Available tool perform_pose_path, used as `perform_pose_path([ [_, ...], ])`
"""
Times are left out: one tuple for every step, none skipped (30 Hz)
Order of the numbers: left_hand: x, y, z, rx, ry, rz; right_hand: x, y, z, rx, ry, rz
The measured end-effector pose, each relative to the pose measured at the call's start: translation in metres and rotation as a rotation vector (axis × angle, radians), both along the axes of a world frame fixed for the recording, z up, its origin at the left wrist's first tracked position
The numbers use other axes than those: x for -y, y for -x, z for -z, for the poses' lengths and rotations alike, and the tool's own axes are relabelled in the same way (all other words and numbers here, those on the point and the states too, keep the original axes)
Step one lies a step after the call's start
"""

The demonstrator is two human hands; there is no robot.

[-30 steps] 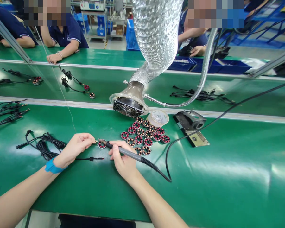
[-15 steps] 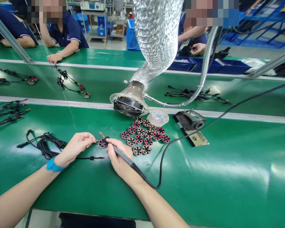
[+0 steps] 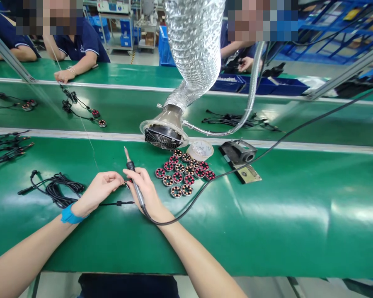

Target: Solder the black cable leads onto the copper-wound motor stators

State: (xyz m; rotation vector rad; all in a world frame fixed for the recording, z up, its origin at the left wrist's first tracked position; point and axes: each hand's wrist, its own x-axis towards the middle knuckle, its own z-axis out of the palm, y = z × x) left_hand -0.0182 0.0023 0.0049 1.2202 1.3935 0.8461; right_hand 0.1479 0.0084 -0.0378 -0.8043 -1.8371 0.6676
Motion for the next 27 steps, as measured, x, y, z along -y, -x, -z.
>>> perform_pose_path([
  [0.000, 0.000, 0.000, -0.005, -0.009, 0.007, 0.000, 0.001, 0.000, -0.003, -0.007, -0.004],
  [0.001, 0.000, 0.001, -0.012, -0.019, 0.016, 0.001, 0.002, -0.001, -0.006, -0.016, -0.006],
  [0.001, 0.000, 0.002, -0.020, -0.033, 0.026, 0.001, 0.002, -0.001, -0.005, -0.025, -0.008],
  [0.002, 0.000, 0.003, -0.028, -0.052, 0.039, 0.002, 0.003, -0.002, 0.000, -0.035, -0.010],
  [0.003, 0.000, 0.004, -0.033, -0.071, 0.054, 0.002, 0.003, -0.002, 0.006, -0.046, -0.011],
  [0.003, 0.001, 0.004, -0.037, -0.088, 0.069, 0.003, 0.004, -0.002, 0.015, -0.060, -0.013],
  [0.003, 0.001, 0.005, -0.038, -0.102, 0.087, 0.003, 0.004, -0.002, 0.025, -0.074, -0.013],
  [0.004, 0.002, 0.005, -0.040, -0.110, 0.107, 0.003, 0.003, -0.001, 0.034, -0.088, -0.011],
  [0.004, 0.003, 0.004, -0.046, -0.113, 0.131, 0.003, 0.003, -0.001, 0.041, -0.100, -0.007],
  [0.004, 0.005, 0.003, -0.058, -0.110, 0.159, 0.003, 0.002, -0.001, 0.045, -0.109, -0.001],
  [0.004, 0.006, 0.002, -0.079, -0.100, 0.188, 0.003, 0.002, -0.001, 0.045, -0.116, 0.005],
  [0.003, 0.008, 0.000, -0.106, -0.082, 0.219, 0.003, 0.001, -0.001, 0.042, -0.120, 0.012],
  [0.003, 0.010, -0.001, -0.136, -0.059, 0.247, 0.003, 0.000, -0.001, 0.036, -0.122, 0.019],
  [0.002, 0.011, -0.003, -0.162, -0.036, 0.268, 0.004, 0.000, -0.001, 0.033, -0.122, 0.023],
  [0.002, 0.013, -0.004, -0.179, -0.016, 0.281, 0.004, -0.001, -0.001, 0.033, -0.119, 0.026],
  [0.001, 0.014, -0.005, -0.187, -0.001, 0.289, 0.005, -0.001, -0.001, 0.034, -0.112, 0.028],
  [0.001, 0.015, -0.006, -0.183, 0.010, 0.294, 0.005, -0.001, -0.001, 0.037, -0.100, 0.031],
  [0.001, 0.016, -0.007, -0.173, 0.019, 0.296, 0.006, -0.001, -0.001, 0.039, -0.087, 0.033],
  [0.000, 0.016, -0.007, -0.159, 0.031, 0.296, 0.006, -0.001, -0.001, 0.040, -0.075, 0.033],
  [0.000, 0.016, -0.008, -0.145, 0.047, 0.294, 0.007, -0.001, -0.001, 0.039, -0.065, 0.033],
  [0.000, 0.016, -0.009, -0.133, 0.065, 0.291, 0.007, -0.001, 0.000, 0.036, -0.058, 0.030],
  [0.000, 0.016, -0.009, -0.123, 0.082, 0.286, 0.007, -0.001, 0.000, 0.033, -0.056, 0.028],
  [0.001, 0.016, -0.010, -0.114, 0.099, 0.278, 0.007, -0.001, 0.000, 0.031, -0.058, 0.026],
  [0.001, 0.015, -0.011, -0.104, 0.113, 0.269, 0.007, -0.001, 0.000, 0.031, -0.061, 0.025],
  [0.001, 0.015, -0.012, -0.090, 0.126, 0.259, 0.008, 0.000, 0.000, 0.032, -0.068, 0.025],
  [0.001, 0.014, -0.013, -0.075, 0.138, 0.246, 0.008, 0.000, 0.000, 0.036, -0.078, 0.026],
  [0.001, 0.013, -0.013, -0.063, 0.147, 0.231, 0.008, 0.000, 0.000, 0.042, -0.089, 0.026],
])
